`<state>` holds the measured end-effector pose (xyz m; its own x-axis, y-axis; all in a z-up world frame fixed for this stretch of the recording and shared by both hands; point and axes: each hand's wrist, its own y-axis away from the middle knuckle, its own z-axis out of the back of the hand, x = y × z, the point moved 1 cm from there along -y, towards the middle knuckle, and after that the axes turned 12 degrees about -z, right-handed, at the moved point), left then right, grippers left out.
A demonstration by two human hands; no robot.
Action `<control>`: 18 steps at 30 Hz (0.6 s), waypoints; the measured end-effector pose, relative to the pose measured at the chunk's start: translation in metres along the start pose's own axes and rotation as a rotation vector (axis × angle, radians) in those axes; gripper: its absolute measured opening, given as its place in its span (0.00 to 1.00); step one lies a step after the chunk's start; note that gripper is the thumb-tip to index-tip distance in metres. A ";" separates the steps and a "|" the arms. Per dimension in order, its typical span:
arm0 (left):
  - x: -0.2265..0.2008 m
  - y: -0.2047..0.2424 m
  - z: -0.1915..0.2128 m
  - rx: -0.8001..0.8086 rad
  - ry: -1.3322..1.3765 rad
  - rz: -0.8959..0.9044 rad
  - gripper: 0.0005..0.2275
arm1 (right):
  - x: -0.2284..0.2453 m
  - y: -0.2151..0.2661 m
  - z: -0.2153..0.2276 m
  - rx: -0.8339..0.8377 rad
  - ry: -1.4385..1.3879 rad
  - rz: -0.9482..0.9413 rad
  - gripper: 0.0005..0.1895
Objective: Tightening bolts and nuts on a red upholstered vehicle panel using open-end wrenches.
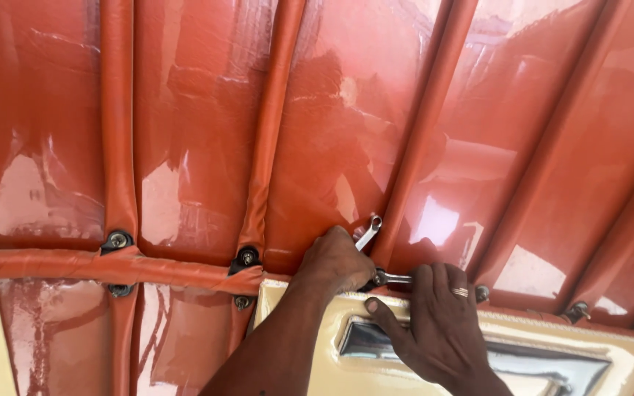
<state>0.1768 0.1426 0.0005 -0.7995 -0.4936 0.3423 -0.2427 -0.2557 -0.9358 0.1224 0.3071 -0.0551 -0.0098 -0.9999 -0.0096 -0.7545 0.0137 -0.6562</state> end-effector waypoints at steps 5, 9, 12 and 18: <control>0.003 -0.001 -0.001 -0.003 -0.004 -0.011 0.17 | 0.004 0.012 0.000 -0.024 -0.057 -0.042 0.35; 0.006 -0.003 -0.005 -0.017 0.037 -0.078 0.13 | -0.024 0.012 -0.007 0.052 -0.107 0.070 0.28; 0.009 -0.004 -0.005 0.006 0.068 -0.099 0.14 | -0.028 0.007 0.002 0.084 -0.200 0.072 0.19; 0.019 -0.007 -0.011 0.014 0.103 -0.153 0.18 | -0.036 0.002 -0.006 0.062 -0.225 0.036 0.11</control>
<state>0.1571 0.1446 0.0121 -0.8063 -0.3603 0.4692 -0.3584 -0.3334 -0.8720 0.1174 0.3428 -0.0516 0.1155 -0.9736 -0.1970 -0.7147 0.0563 -0.6972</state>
